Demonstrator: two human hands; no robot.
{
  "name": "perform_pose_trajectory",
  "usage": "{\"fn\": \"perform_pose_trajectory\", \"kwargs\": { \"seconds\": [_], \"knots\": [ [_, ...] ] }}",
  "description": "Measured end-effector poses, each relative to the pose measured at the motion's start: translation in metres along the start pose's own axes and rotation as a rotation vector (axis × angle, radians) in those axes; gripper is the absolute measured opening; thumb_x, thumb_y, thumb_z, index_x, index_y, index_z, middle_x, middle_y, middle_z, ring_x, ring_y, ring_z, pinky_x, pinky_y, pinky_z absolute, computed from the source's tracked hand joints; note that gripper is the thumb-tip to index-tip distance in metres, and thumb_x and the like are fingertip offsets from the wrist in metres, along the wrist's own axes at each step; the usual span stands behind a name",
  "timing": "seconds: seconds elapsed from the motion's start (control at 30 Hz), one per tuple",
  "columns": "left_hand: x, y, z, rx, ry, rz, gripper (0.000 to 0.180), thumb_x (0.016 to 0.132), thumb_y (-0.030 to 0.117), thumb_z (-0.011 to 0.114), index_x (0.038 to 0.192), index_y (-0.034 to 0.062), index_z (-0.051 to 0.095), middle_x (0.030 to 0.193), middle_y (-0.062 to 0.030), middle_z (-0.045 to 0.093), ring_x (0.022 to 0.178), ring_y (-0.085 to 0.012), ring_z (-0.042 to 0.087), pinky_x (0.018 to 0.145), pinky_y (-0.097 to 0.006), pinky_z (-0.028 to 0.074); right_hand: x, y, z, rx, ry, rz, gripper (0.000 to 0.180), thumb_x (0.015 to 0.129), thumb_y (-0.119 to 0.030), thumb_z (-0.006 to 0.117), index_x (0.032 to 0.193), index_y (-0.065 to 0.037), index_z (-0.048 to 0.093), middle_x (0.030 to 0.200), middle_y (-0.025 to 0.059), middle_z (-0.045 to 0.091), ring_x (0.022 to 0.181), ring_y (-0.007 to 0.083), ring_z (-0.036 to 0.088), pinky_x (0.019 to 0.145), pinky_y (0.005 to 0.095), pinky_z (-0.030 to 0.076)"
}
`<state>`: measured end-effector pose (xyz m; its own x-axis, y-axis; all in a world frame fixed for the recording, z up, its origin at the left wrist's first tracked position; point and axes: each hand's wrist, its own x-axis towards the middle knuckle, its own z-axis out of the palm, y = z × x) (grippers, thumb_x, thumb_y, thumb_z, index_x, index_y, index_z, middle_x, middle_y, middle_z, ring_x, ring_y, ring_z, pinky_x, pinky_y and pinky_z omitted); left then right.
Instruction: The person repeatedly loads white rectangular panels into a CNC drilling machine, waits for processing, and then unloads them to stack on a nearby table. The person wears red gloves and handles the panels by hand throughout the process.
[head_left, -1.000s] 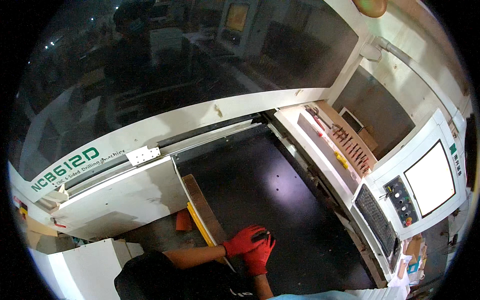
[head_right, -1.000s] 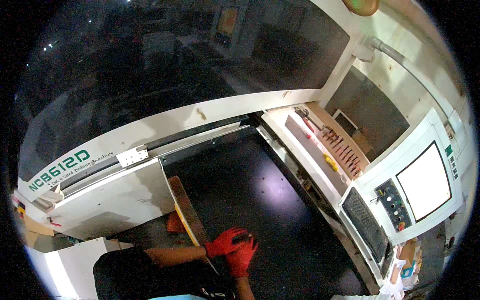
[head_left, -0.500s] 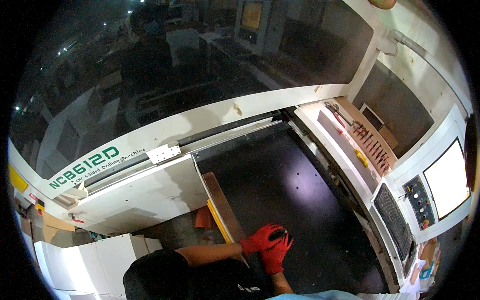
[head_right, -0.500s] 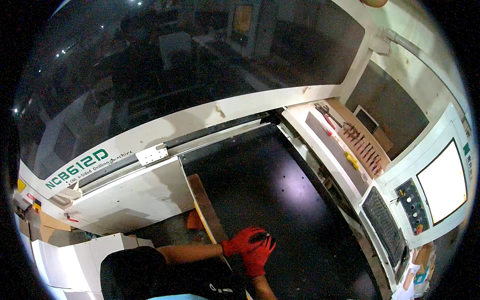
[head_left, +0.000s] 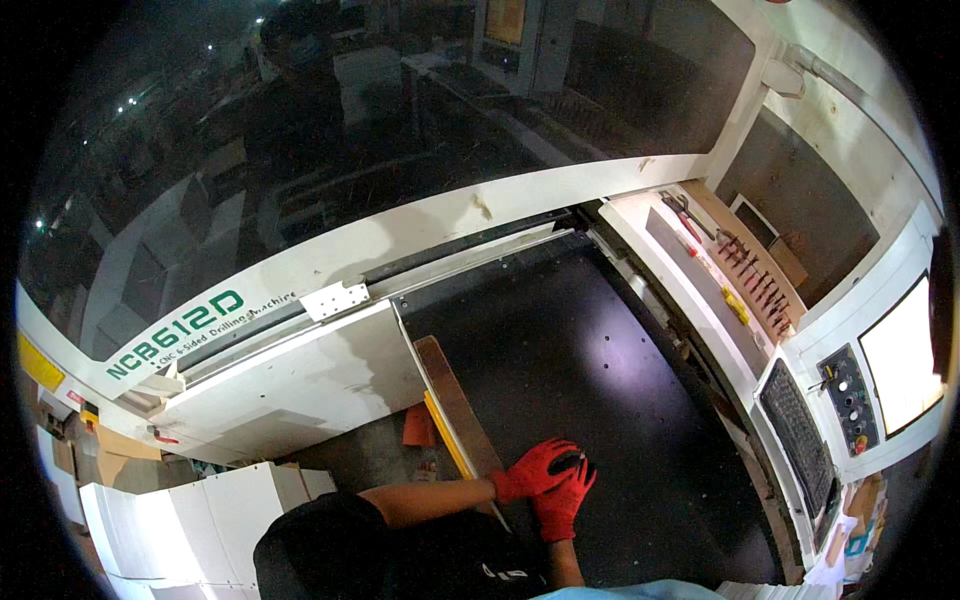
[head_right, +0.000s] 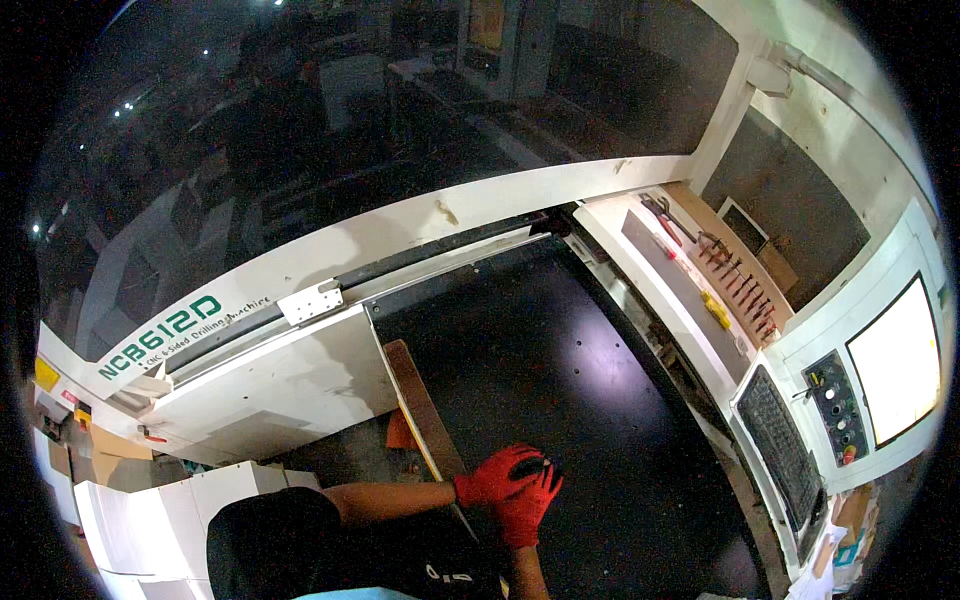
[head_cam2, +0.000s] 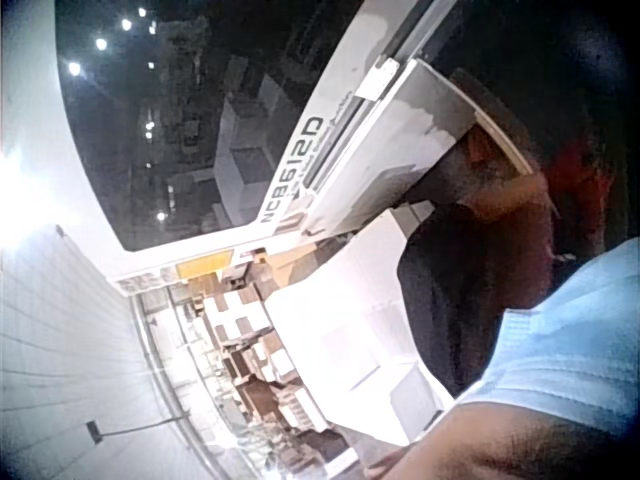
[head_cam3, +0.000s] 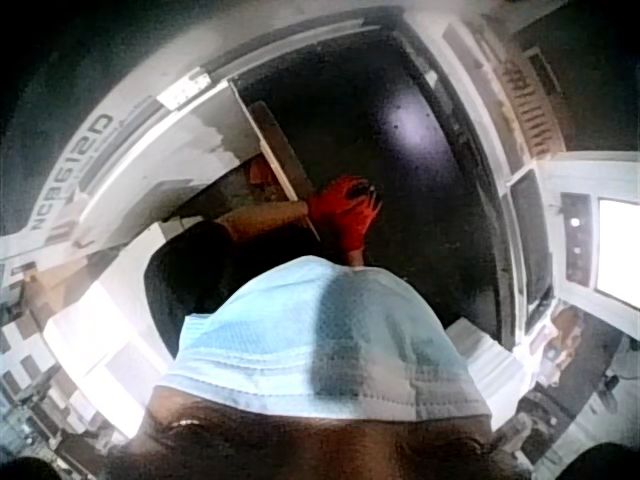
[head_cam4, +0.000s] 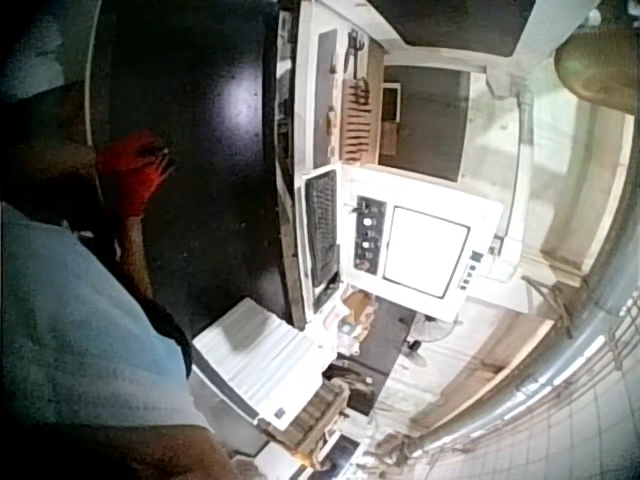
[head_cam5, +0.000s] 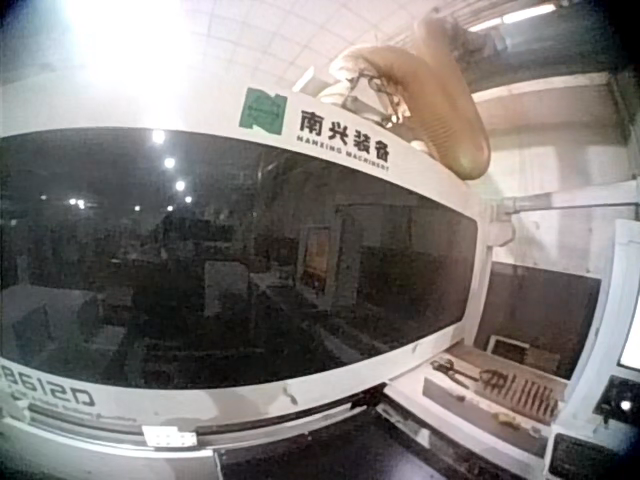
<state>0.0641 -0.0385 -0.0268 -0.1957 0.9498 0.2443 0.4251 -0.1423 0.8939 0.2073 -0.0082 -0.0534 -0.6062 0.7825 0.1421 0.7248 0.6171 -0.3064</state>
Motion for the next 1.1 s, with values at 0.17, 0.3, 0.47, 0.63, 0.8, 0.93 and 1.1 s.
{"fn": "perform_pose_trajectory", "kwargs": {
  "seconds": [0.17, 0.3, 0.47, 0.63, 0.8, 0.93, 1.1],
  "knots": [
    [-0.002, -0.010, 0.005, 0.023, 0.036, 0.018, 0.052, 0.097, 0.035, 0.071, 0.142, 0.0104, 0.061, 0.147, -0.0160, 0.059, 0.139, -0.0376, 0.052, 0.119, -0.049, 0.039, 0.003, 0.000, 0.000, -0.019, -0.044, -0.009, 0.102, 0.078, -0.063, 0.076, 0.152, 0.001, 0.045, 0.162, 0.0257, 0.038, 0.153, 0.0396, 0.031, 0.127, 0.0626, 0.011],
    [-0.002, -0.003, -0.007, 0.000, -0.025, -0.020, 0.053, 0.097, 0.036, 0.071, 0.142, 0.0105, 0.060, 0.148, -0.0164, 0.058, 0.139, -0.0380, 0.051, 0.119, -0.049, 0.038, 0.004, -0.013, -0.009, -0.050, -0.087, 0.043, 0.098, 0.082, -0.061, 0.073, 0.155, -0.003, 0.043, 0.163, 0.0227, 0.038, 0.154, 0.0374, 0.030, 0.127, 0.0610, 0.010],
    [0.002, 0.005, -0.009, 0.022, -0.042, -0.025, 0.053, 0.096, 0.035, 0.071, 0.142, 0.0101, 0.060, 0.148, -0.0175, 0.057, 0.139, -0.0386, 0.050, 0.119, -0.050, 0.038, 0.004, -0.012, -0.008, -0.042, -0.036, 0.039, 0.095, 0.084, -0.060, 0.071, 0.156, -0.004, 0.043, 0.164, 0.0215, 0.038, 0.155, 0.0367, 0.029, 0.128, 0.0598, 0.009],
    [0.002, -0.002, -0.004, -0.013, -0.020, 0.007, 0.049, 0.096, 0.032, 0.069, 0.139, 0.0079, 0.061, 0.145, -0.0182, 0.059, 0.139, -0.0381, 0.051, 0.119, -0.050, 0.038, 0.006, -0.011, -0.006, -0.014, -0.033, 0.053, 0.091, 0.084, -0.056, 0.073, 0.150, 0.001, 0.047, 0.161, 0.0240, 0.041, 0.154, 0.0373, 0.031, 0.128, 0.0596, 0.010],
    [0.001, -0.016, 0.008, 0.030, 0.006, 0.019, 0.050, 0.097, 0.034, 0.068, 0.139, 0.0085, 0.061, 0.145, -0.0183, 0.058, 0.139, -0.0377, 0.051, 0.120, -0.050, 0.038, 0.007, -0.013, -0.011, 0.003, -0.006, 0.024, 0.085, 0.085, -0.052, 0.073, 0.145, 0.003, 0.050, 0.159, 0.0255, 0.042, 0.153, 0.0381, 0.032, 0.128, 0.0596, 0.012],
    [0.001, -0.017, 0.011, 0.027, 0.000, 0.026, 0.052, 0.096, 0.035, 0.069, 0.140, 0.0087, 0.060, 0.146, -0.0182, 0.058, 0.140, -0.0376, 0.050, 0.121, -0.050, 0.037, 0.004, -0.004, 0.000, 0.029, 0.052, 0.004, 0.083, 0.085, -0.050, 0.074, 0.144, 0.004, 0.050, 0.158, 0.0259, 0.044, 0.153, 0.0391, 0.032, 0.128, 0.0600, 0.012],
    [0.001, -0.011, 0.008, 0.015, -0.013, -0.012, 0.052, 0.096, 0.035, 0.069, 0.140, 0.0083, 0.059, 0.148, -0.0178, 0.057, 0.142, -0.0373, 0.048, 0.121, -0.050, 0.036, 0.002, -0.005, 0.000, 0.032, 0.048, 0.012, 0.085, 0.085, -0.050, 0.075, 0.145, 0.004, 0.050, 0.157, 0.0247, 0.045, 0.152, 0.0405, 0.032, 0.128, 0.0611, 0.012]
  ]
}}
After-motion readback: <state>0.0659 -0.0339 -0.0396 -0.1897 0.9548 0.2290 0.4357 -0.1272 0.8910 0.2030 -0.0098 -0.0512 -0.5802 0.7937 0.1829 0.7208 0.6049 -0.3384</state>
